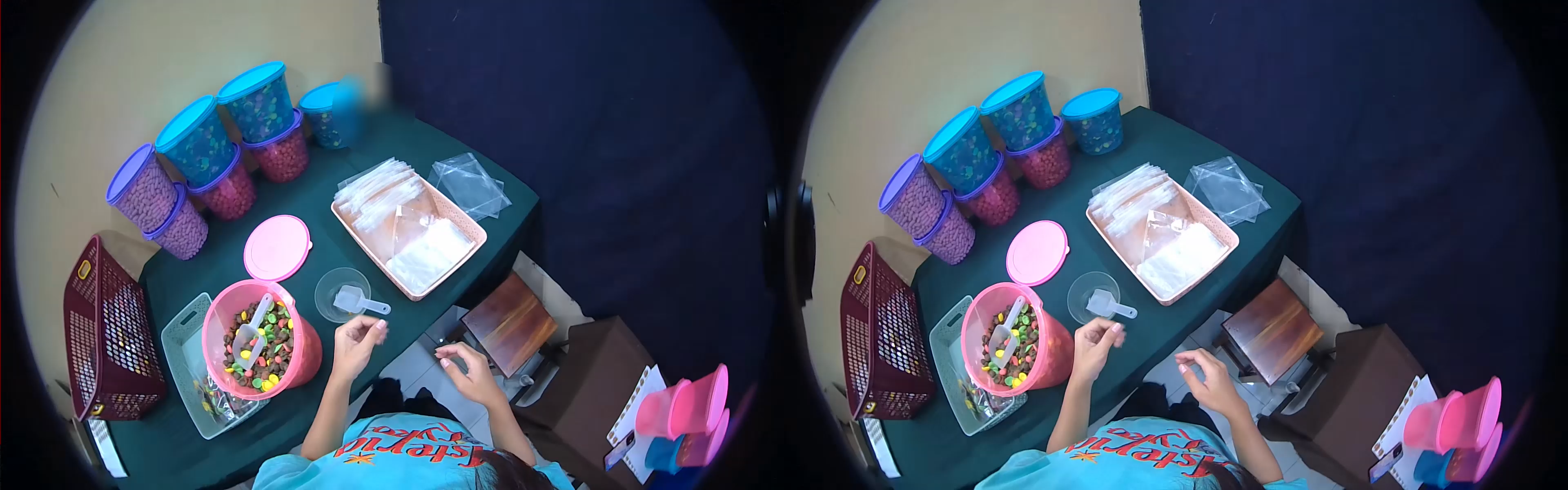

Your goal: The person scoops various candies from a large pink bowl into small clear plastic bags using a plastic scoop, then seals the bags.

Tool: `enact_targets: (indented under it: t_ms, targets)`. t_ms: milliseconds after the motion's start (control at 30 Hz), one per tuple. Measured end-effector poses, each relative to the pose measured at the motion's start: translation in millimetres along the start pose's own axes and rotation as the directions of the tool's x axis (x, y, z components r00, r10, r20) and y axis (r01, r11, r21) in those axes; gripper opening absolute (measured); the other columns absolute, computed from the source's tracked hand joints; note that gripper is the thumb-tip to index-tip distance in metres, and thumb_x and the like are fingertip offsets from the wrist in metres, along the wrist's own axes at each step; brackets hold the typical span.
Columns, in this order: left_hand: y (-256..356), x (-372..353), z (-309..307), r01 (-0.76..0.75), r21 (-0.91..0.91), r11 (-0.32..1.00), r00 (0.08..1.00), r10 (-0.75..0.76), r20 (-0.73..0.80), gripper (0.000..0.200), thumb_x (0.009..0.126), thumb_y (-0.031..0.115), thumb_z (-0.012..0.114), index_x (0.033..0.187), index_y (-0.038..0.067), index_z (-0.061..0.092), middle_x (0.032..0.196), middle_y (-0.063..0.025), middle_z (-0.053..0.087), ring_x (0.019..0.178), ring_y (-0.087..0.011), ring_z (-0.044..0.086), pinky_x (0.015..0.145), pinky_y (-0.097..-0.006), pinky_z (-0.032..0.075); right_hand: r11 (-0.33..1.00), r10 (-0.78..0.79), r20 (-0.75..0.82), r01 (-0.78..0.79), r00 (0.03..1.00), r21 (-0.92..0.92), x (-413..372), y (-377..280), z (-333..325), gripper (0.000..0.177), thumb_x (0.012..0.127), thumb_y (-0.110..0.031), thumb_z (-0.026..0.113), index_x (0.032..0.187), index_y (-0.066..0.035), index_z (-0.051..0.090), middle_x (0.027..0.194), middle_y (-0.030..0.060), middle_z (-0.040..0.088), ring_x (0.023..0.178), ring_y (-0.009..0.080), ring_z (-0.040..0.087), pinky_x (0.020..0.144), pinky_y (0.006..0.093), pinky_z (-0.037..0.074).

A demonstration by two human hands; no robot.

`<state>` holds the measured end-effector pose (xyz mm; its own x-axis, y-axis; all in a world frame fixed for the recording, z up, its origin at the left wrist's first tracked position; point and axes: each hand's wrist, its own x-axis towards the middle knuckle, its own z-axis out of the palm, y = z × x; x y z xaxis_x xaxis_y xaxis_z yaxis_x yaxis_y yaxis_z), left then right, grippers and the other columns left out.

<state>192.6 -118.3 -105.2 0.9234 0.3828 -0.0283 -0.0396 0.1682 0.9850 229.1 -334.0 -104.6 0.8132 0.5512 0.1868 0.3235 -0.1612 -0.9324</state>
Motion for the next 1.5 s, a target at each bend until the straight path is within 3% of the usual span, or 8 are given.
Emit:
enact_targets:
  t_ms: [300, 467, 567, 733, 833, 933, 1233, 1500]
  targets:
    - [-2.5, 103.7, 14.5, -0.277, 0.715, 0.642, 0.96, 0.216, 0.177, 0.04, 0.076, 0.023, 0.062, 0.109, 0.002, 0.053, 0.105, -0.0165, 0.055, 0.109, -0.0312, 0.044, 0.092, -0.0357, 0.036, 0.997, -0.053, 0.061, 0.056, 0.997, -0.046, 64.3, 19.4, -6.2, 0.018, 0.079, -0.008, 0.055, 0.094, 0.001, 0.056, 0.09, 0.0129, 0.058, 0.086, 0.0269, 0.055, 0.078, 0.0337, 0.042]
    - [-30.3, 150.4, 26.7, -0.229, 0.942, 0.244, 0.972, 0.112, 0.207, 0.052, 0.074, 0.043, 0.057, 0.117, 0.015, 0.05, 0.115, -0.0196, 0.048, 0.12, -0.037, 0.031, 0.094, -0.0646, -0.003, 0.98, -0.11, 0.131, 0.129, 0.985, -0.149, 111.5, 32.6, -12.9, 0.019, 0.078, -0.011, 0.055, 0.096, -0.002, 0.055, 0.095, 0.0133, 0.055, 0.092, 0.0288, 0.05, 0.082, 0.0352, 0.038]
    - [-36.4, 164.5, 30.1, -0.175, 0.965, 0.195, 0.983, -0.016, 0.182, 0.054, 0.073, 0.044, 0.058, 0.117, 0.015, 0.051, 0.118, -0.0168, 0.048, 0.121, -0.0356, 0.03, 0.095, -0.063, -0.005, 0.979, -0.096, 0.154, 0.122, 0.983, -0.165, 128.2, 42.2, -14.9, 0.02, 0.079, -0.012, 0.055, 0.097, -0.002, 0.055, 0.096, 0.0131, 0.055, 0.093, 0.0289, 0.049, 0.083, 0.0357, 0.037]
    - [-33.9, 170.8, 29.2, -0.116, 0.924, 0.365, 0.988, -0.052, 0.144, 0.047, 0.071, 0.035, 0.063, 0.11, 0.01, 0.056, 0.115, -0.0117, 0.05, 0.119, -0.031, 0.035, 0.097, -0.0598, -0.003, 0.987, -0.06, 0.146, 0.081, 0.987, -0.139, 133.5, 56.1, -11.8, 0.021, 0.078, -0.012, 0.055, 0.097, -0.003, 0.054, 0.096, 0.0128, 0.055, 0.094, 0.0292, 0.049, 0.084, 0.036, 0.037]
    - [-20.8, 157.8, 32.0, -0.181, 0.808, 0.56, 0.983, 0.128, 0.132, 0.038, 0.071, 0.016, 0.065, 0.107, 0.004, 0.057, 0.11, -0.0117, 0.051, 0.106, -0.0262, 0.049, 0.097, -0.0515, 0.026, 0.985, -0.072, 0.135, 0.092, 0.988, -0.147, 124.6, 55.1, -10.6, 0.022, 0.077, -0.011, 0.057, 0.098, -0.002, 0.054, 0.098, 0.0134, 0.054, 0.095, 0.0297, 0.048, 0.085, 0.0362, 0.037]
    - [-7.7, 134.0, 43.2, -0.29, 0.429, 0.855, 0.954, 0.295, 0.058, 0.035, 0.072, -0.009, 0.055, 0.107, -0.001, 0.054, 0.103, -0.013, 0.051, 0.076, -0.0157, 0.061, 0.056, -0.022, 0.052, 0.954, -0.179, -0.047, 0.162, 0.983, -0.253, 112.4, 40.7, -9.7, 0.032, 0.073, -0.01, 0.062, 0.102, -0.002, 0.052, 0.105, 0.0139, 0.05, 0.095, 0.0311, 0.048, 0.084, 0.0378, 0.037]
    - [21.2, 23.9, 46.3, -0.188, 0.206, 0.96, 0.976, 0.16, 0.145, 0.037, 0.076, -0.005, 0.057, 0.112, -0.004, 0.05, 0.107, -0.0124, 0.048, 0.088, -0.0168, 0.057, 0.074, -0.0266, 0.052, 0.915, -0.271, -0.183, 0.194, 0.945, -0.353, 41.5, 8.8, 14.1, 0.014, 0.07, 0.0, 0.062, 0.084, -0.003, 0.061, 0.081, 0.0073, 0.059, 0.076, 0.0228, 0.056, 0.076, 0.0356, 0.042]
    - [29.4, -48.8, 29.7, -0.093, 0.244, 0.965, 0.976, 0.04, 0.213, 0.035, 0.076, 0.005, 0.063, 0.11, 0.0, 0.054, 0.111, -0.0132, 0.052, 0.104, -0.0219, 0.052, 0.086, -0.0371, 0.046, 0.989, -0.084, -0.314, 0.117, 0.946, 0.085, 8.2, -5.1, 42.5, 0.009, 0.072, 0.004, 0.062, 0.081, 0.002, 0.06, 0.075, 0.0112, 0.062, 0.063, 0.0164, 0.061, 0.057, 0.0255, 0.048]
